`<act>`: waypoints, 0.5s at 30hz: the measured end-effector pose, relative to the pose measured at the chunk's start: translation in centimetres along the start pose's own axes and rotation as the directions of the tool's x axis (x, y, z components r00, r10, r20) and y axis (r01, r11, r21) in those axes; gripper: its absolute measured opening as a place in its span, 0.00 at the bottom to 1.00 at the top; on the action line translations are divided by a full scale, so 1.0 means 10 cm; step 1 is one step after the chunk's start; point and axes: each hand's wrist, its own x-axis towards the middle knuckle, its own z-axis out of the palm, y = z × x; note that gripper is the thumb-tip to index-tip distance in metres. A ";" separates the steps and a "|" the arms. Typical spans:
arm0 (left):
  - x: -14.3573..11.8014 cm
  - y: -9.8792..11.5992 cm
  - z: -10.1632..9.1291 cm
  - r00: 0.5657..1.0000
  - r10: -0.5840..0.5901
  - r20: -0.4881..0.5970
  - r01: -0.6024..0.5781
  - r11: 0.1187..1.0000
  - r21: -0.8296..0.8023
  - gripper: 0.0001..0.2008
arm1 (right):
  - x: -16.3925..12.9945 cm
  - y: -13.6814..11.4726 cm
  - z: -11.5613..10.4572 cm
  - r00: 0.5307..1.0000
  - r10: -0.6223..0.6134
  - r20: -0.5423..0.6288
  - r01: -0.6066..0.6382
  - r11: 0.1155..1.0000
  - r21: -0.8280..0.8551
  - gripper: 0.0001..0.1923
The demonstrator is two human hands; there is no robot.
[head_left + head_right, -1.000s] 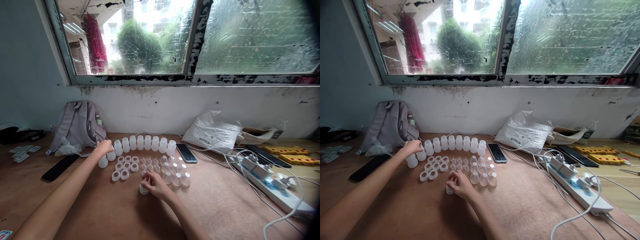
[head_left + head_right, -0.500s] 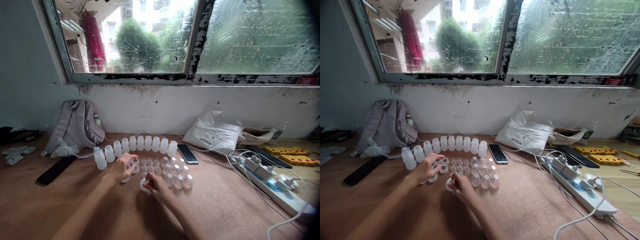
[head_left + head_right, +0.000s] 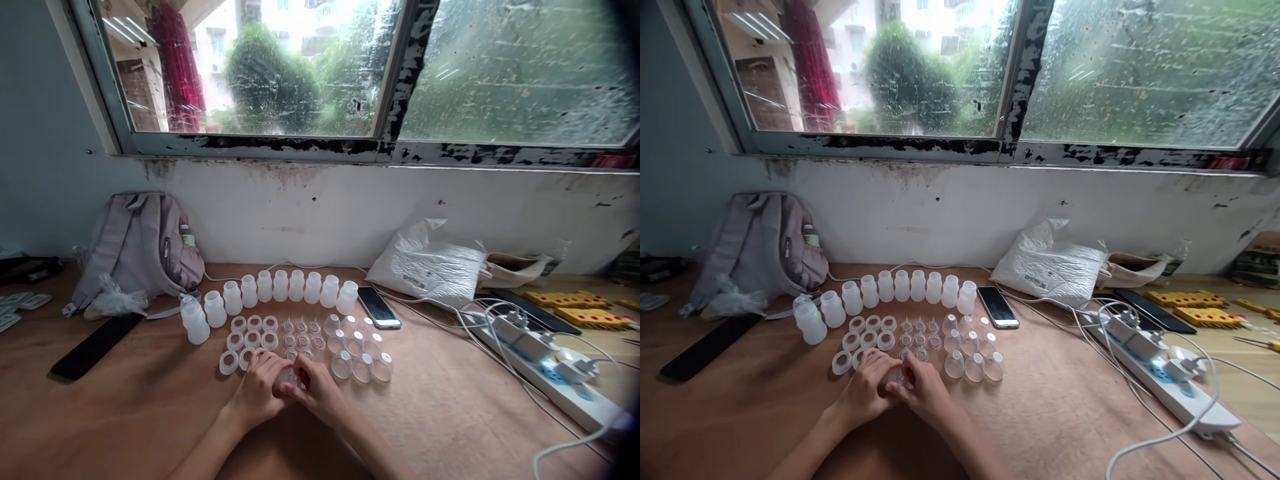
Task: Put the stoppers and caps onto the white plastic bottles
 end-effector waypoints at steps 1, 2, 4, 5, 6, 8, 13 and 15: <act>0.00 0.01 0.00 1.000 0.010 -0.016 -0.010 0.999 0.034 0.15 | 0.00 0.00 0.01 1.000 0.001 -0.001 -0.001 1.000 -0.015 0.16; -0.01 0.02 0.00 0.999 0.020 -0.035 -0.017 0.997 0.071 0.14 | -0.01 0.00 0.03 1.000 0.002 -0.012 -0.002 1.000 -0.029 0.16; 0.00 0.05 0.00 0.996 0.038 -0.076 -0.027 0.989 0.143 0.13 | -0.01 0.01 0.05 0.999 0.012 -0.052 -0.015 0.999 -0.047 0.15; 0.01 0.06 0.00 0.995 0.042 -0.091 -0.026 0.985 0.172 0.12 | -0.02 0.01 0.06 0.997 0.023 -0.080 -0.028 0.998 -0.053 0.15; 0.01 0.07 -0.01 0.995 0.041 -0.095 -0.022 0.980 0.196 0.12 | -0.02 0.01 0.06 0.993 0.037 -0.108 -0.043 0.998 -0.055 0.14; 0.02 0.07 -0.02 0.995 0.027 -0.100 -0.003 0.971 0.239 0.12 | -0.02 0.00 0.05 0.983 0.066 -0.171 -0.075 0.996 -0.048 0.13; 0.01 0.02 -0.08 0.996 -0.027 -0.080 0.053 0.936 0.349 0.13 | 0.01 -0.04 -0.05 0.939 0.131 -0.317 -0.137 0.991 0.003 0.10; 0.01 -0.02 -0.09 0.996 -0.052 -0.079 0.078 0.924 0.375 0.13 | 0.02 -0.02 -0.09 0.923 0.155 -0.351 -0.173 0.985 -0.019 0.10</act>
